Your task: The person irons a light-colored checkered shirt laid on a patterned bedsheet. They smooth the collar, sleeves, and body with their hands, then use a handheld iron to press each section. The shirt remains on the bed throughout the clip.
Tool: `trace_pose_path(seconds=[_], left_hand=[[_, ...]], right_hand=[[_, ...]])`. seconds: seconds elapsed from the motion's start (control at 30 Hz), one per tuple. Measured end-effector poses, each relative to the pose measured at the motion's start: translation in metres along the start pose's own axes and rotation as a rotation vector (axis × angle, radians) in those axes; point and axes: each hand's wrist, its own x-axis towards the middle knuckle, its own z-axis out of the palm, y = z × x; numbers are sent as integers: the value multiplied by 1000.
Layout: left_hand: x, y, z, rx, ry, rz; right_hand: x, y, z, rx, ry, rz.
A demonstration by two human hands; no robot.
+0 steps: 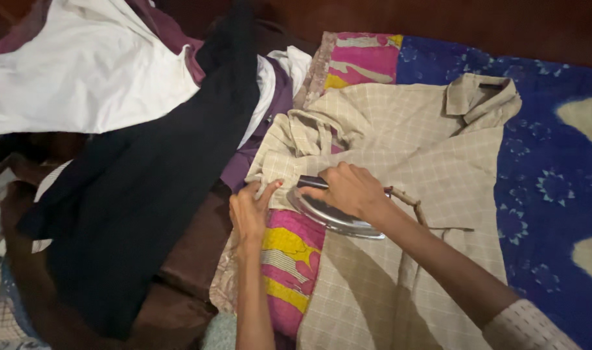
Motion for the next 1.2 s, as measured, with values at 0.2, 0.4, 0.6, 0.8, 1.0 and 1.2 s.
trace_pose_path(seconds=[0.2,0.4,0.6,0.8,1.0,1.2], left_hand=[[4,-7,7,19,46,17],[2,-18,9,-8,100,57],[5,-22,12,63,99,81],[15,-20,15,-71,177,53],[63,0,30,79,47,-214],[52,-19,49,104,164,36]], right_hand=[[7,11,-2,19,-81,-160],[2,18,2,0,-57,-96],[-21,51,-15,5,-113,28],[-31,62,-18,12,-23,33],[-32,58,-22,-21,23,97],[2,33,-18,-76,106,36]])
